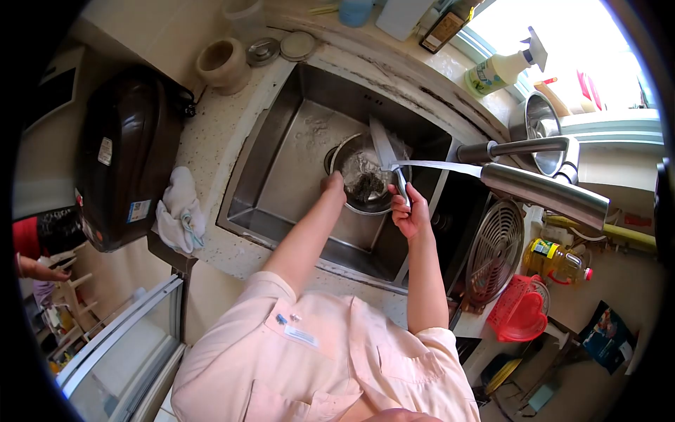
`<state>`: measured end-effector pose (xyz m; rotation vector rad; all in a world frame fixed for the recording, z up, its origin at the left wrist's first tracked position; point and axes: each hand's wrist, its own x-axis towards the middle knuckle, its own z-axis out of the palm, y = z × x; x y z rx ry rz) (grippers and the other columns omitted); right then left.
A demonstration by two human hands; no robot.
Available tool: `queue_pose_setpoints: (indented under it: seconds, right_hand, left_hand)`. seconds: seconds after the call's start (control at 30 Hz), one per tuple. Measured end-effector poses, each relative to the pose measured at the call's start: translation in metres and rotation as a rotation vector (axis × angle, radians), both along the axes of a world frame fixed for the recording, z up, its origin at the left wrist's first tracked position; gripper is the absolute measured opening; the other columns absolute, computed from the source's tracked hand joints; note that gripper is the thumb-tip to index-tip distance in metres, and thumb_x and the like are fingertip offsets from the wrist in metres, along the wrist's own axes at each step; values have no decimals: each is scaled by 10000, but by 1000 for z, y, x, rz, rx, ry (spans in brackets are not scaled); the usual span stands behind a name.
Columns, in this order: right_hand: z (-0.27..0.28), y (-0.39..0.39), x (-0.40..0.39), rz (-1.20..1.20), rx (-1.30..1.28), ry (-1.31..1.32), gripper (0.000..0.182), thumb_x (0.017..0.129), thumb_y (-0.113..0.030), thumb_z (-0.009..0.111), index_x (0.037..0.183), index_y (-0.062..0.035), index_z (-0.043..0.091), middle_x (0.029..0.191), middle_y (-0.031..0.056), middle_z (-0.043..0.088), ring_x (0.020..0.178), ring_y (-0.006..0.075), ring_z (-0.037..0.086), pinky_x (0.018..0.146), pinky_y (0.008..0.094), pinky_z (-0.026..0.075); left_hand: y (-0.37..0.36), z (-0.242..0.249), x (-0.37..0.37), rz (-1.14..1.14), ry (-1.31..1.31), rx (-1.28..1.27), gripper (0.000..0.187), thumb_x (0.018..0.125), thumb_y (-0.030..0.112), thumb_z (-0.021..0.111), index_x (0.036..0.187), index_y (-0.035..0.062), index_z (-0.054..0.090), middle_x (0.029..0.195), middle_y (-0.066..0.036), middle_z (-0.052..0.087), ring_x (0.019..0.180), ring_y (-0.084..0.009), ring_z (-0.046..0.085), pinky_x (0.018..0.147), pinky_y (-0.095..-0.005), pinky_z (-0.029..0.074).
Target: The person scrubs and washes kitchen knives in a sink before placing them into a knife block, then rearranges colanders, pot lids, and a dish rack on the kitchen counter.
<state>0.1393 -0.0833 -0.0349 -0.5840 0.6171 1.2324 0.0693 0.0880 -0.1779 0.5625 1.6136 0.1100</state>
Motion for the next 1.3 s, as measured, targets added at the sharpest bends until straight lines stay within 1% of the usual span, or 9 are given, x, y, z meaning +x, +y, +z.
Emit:
queue_pose_setpoints:
  seconds: [0.07, 0.17, 0.37, 0.47, 0.7, 0.9, 1.07, 1.17, 1.3]
  right_hand:
    - [7, -6, -7, 85, -134, -200, 390, 916, -359, 446, 1043, -2, 539, 572, -29, 431, 421, 37, 330, 355, 169, 221]
    - [30, -11, -32, 197, -471, -663, 276, 907, -311, 492, 908, -52, 589, 545, -47, 396, 442, 33, 323, 393, 200, 209]
    - [50, -9, -82, 325, -1116, -1704, 250, 856, -210, 550, 1050, -60, 600, 664, 104, 532, 574, 247, 519, 590, 334, 438]
    - [53, -11, -74, 440, -973, -1907, 294, 856, -183, 532, 1125, -76, 585, 788, 125, 531, 703, 287, 550, 637, 329, 445]
    - [3, 41, 33, -205, -33, -343, 173, 918, -158, 435, 855, -17, 513, 740, 98, 572, 621, 132, 556, 535, 188, 460]
    - [14, 72, 39, -351, 140, -265, 258, 918, -207, 450, 725, -41, 493, 674, 76, 542, 499, 121, 497, 392, 187, 378]
    - [93, 48, 14, 81, -349, -935, 211, 901, -199, 469, 843, -22, 569, 673, 52, 536, 589, 148, 538, 570, 256, 461]
    - [109, 0, 13, 322, -837, -1568, 227, 876, -195, 518, 954, 2, 599, 764, 85, 565, 675, 204, 574, 657, 315, 478]
    - [125, -48, 36, -73, -1930, -1998, 358, 855, -237, 545, 1079, 41, 519, 951, 174, 539, 905, 331, 536, 774, 396, 444]
  left_hand:
    - [7, 15, 13, -267, 329, 310, 370, 795, 197, 563, 1078, -41, 546, 1051, -159, 592, 907, -286, 591, 736, -403, 494]
    - [-9, 54, 15, -356, -296, 758, 294, 832, 221, 566, 1024, -2, 548, 928, -98, 607, 798, -212, 601, 639, -352, 507]
    - [-52, 125, 31, -777, -607, 93, 214, 889, 221, 501, 1004, 40, 497, 789, -55, 557, 593, -154, 584, 469, -269, 467]
    - [-65, 113, 31, -481, -630, 92, 189, 874, 105, 422, 1050, 40, 446, 776, -104, 547, 558, -191, 573, 439, -293, 464]
    - [-30, 65, 55, -402, -620, -193, 193, 789, 9, 384, 917, 17, 527, 799, -109, 553, 606, -216, 542, 490, -340, 468]
    - [-23, 81, 60, -512, -756, -304, 201, 844, 157, 450, 991, 71, 557, 965, -82, 602, 848, -208, 592, 721, -333, 496]
    - [-27, 97, 71, -481, -951, -352, 221, 845, 137, 415, 984, 45, 561, 883, -86, 614, 792, -199, 605, 679, -319, 503]
    - [-20, 90, 84, -530, -585, -440, 211, 849, 127, 395, 920, -2, 547, 739, -92, 587, 656, -196, 598, 592, -343, 513]
    - [-17, 110, 73, -428, -580, -474, 168, 842, 111, 382, 795, -9, 489, 625, -96, 533, 503, -201, 547, 493, -314, 494]
